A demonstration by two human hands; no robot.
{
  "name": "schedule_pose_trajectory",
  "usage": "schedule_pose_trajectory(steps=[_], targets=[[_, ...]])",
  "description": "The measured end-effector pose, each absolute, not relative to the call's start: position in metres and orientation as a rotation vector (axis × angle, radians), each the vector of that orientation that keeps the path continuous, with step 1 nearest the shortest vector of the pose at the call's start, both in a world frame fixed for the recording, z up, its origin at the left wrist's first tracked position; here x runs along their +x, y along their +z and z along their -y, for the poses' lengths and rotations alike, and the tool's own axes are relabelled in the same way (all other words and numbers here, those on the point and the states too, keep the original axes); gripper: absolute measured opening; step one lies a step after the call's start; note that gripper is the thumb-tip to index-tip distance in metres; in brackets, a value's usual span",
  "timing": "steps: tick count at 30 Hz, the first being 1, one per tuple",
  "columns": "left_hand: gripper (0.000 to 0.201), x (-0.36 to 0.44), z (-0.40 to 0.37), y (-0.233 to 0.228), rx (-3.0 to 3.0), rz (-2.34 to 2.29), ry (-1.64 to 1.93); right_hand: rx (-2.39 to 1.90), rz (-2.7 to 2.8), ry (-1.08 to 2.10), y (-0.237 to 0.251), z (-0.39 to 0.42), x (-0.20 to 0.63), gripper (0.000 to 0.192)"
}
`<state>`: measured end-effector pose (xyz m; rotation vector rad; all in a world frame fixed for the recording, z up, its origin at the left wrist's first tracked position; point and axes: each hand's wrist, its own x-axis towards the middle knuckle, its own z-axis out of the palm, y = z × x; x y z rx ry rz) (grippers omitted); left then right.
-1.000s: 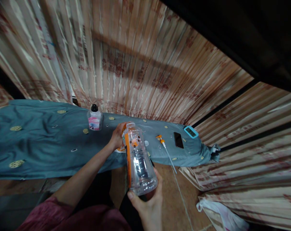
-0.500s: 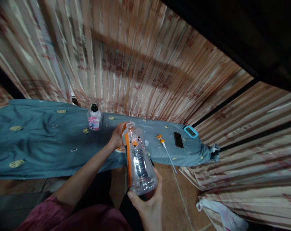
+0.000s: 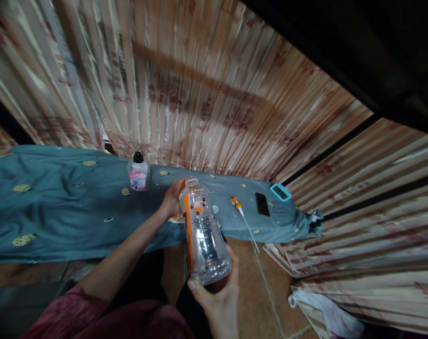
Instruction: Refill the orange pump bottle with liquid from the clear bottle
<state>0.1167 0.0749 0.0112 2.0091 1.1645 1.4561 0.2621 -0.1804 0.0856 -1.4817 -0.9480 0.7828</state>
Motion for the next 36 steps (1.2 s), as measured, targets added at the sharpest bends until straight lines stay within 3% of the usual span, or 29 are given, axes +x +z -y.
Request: schedule_pose_trajectory(steps=[36], targets=[[0.048, 0.116, -0.074, 0.013, 1.998, -1.184, 1.410, -1.521, 0.927, 0.771, 0.095, 0.182, 0.254, 0.088]])
